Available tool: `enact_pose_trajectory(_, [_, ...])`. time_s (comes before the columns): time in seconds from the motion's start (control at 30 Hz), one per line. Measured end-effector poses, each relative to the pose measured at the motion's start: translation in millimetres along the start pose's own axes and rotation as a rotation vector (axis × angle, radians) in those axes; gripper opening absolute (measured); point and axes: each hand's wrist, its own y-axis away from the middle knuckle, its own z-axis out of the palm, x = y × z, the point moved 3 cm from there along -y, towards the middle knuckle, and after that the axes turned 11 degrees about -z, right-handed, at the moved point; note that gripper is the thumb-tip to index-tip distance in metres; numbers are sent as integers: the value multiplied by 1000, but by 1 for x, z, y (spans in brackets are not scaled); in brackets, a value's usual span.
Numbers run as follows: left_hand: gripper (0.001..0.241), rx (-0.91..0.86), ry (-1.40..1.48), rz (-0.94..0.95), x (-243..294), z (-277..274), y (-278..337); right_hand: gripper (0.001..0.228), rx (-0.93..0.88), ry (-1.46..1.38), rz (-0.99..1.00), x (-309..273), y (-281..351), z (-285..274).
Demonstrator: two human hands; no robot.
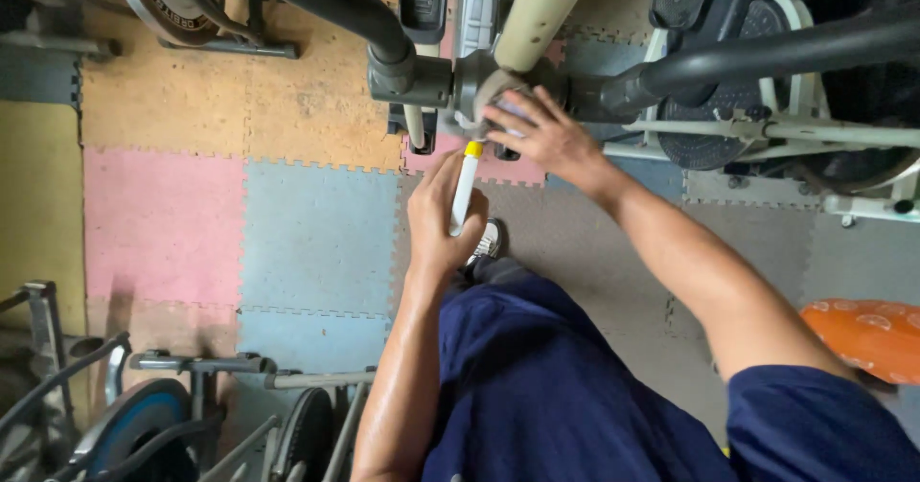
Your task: Cleaning and wiping down various gym machines with a spray bottle and cloth.
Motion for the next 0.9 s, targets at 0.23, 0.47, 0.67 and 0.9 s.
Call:
enact_pose_trajectory(0.23, [51, -70, 36, -46, -6, -16, -1, 33, 149, -535, 344, 6, 44, -20])
enact_pose_trajectory(0.47, [53, -92, 6, -56, -18, -21, 0, 28, 197, -217, 143, -19, -37, -8])
enact_pose_trajectory(0.67, [55, -46, -54, 0, -18, -6, -5, 25, 85, -198, 30, -8, -71, -28])
enact_pose_trajectory(0.9, [52, 41, -73, -110, -7, 44, -10, 29, 263, -296, -29, 25, 10, -49])
